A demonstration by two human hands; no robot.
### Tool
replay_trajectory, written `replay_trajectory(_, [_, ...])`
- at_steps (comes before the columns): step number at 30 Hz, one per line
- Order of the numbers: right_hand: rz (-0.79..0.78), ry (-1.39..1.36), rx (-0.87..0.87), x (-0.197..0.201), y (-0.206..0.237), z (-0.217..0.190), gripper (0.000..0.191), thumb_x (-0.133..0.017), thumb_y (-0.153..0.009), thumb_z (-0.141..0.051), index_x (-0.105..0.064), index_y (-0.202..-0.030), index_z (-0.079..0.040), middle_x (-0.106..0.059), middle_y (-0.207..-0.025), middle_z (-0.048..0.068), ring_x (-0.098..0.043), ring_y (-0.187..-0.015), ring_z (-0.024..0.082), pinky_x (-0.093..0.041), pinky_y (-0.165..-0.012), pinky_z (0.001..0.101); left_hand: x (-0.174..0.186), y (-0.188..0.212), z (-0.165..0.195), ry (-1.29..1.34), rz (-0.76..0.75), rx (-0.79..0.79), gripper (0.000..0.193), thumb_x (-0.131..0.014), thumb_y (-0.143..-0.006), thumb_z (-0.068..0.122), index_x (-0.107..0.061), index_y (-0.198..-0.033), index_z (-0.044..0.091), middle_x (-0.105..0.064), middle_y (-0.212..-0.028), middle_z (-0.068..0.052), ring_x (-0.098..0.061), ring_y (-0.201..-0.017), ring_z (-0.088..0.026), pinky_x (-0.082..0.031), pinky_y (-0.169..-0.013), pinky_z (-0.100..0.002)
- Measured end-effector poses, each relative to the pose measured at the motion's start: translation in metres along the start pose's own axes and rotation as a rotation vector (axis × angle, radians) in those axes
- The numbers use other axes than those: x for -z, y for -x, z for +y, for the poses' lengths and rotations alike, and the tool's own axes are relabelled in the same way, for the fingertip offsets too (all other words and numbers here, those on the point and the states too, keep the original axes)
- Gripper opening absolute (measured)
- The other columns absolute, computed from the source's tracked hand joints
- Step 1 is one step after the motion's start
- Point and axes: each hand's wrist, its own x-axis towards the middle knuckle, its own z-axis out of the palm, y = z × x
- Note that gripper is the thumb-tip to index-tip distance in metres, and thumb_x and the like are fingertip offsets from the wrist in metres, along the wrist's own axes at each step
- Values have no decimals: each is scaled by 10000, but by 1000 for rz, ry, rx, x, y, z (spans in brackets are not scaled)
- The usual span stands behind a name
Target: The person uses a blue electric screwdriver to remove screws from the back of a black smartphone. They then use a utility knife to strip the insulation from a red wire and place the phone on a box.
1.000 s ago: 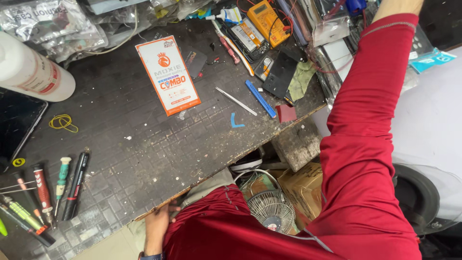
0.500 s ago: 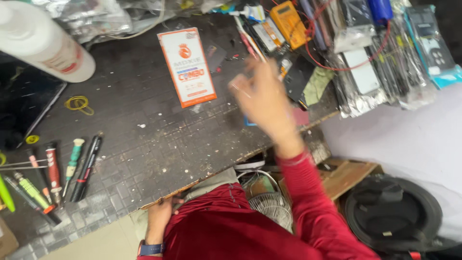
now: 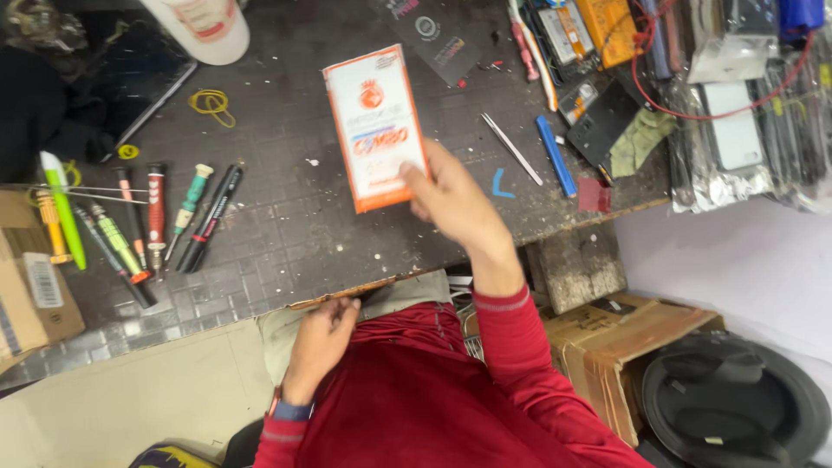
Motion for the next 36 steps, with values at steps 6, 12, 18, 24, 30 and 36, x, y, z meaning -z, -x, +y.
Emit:
replay_trajectory(6, [-290, 162, 253, -30, 80, 22, 244, -540, -1132, -118, -536, -1331, 23, -647, -987, 58, -611, -802, 112, -507, -723, 323, 11, 37, 16, 710, -130, -298, 540, -434, -1024, 463, -619, -1277, 23, -669, -865, -19, -587, -664, -61, -416, -529, -212])
replay_trajectory(12, [-294, 396, -127, -46, 104, 18, 362, -584, -990, -257, -587, -1274, -32, -671, -711, 47, -648, -533, 177, -526, -512, 312, 36, 35, 73, 345, 242, -306, 393, -621, -1049, 274, -545, -1287, -29, -711, -1116, -158, -686, -994, -202, -542, -831, -333])
replay_trajectory(18, [200, 668, 313, -4, 107, 15, 311, -625, -983, -166, -610, -1258, -22, -693, -943, 85, -688, -859, 198, -561, -798, 340, 92, 7, 115, -233, -1, -54, 375, -643, -970, 298, -569, -1239, 47, -758, -1038, -204, -747, -903, -315, -560, -780, -413])
replay_trajectory(24, [903, 1205, 218, 134, 91, 11, 663, -830, -891, -304, -527, -1387, 14, -487, -1393, 198, -429, -1299, 384, -320, -1104, 514, 106, -18, 135, -449, 142, -305, 392, -573, -990, 162, -511, -1350, 22, -669, -1085, -227, -633, -1003, -423, -478, -832, -503])
replay_trajectory(30, [805, 1310, 86, 199, 89, 8, 849, -856, -870, -397, -479, -1500, 30, -442, -1442, 212, -359, -1308, 414, -263, -1098, 551, 95, -41, 139, -711, 245, -428, 390, -601, -965, 78, -657, -1348, 129, -616, -1199, -132, -540, -1112, -347, -399, -959, -481])
replay_trajectory(36, [888, 1150, 171, 199, 93, 12, 586, -870, -860, -289, -652, -1340, -33, -536, -1261, 150, -497, -1179, 330, -406, -1050, 460, 84, -44, 124, -592, 222, -592, 529, -695, -892, 170, -612, -1406, 79, -477, -1464, -192, -407, -1323, -380, -263, -1128, -514])
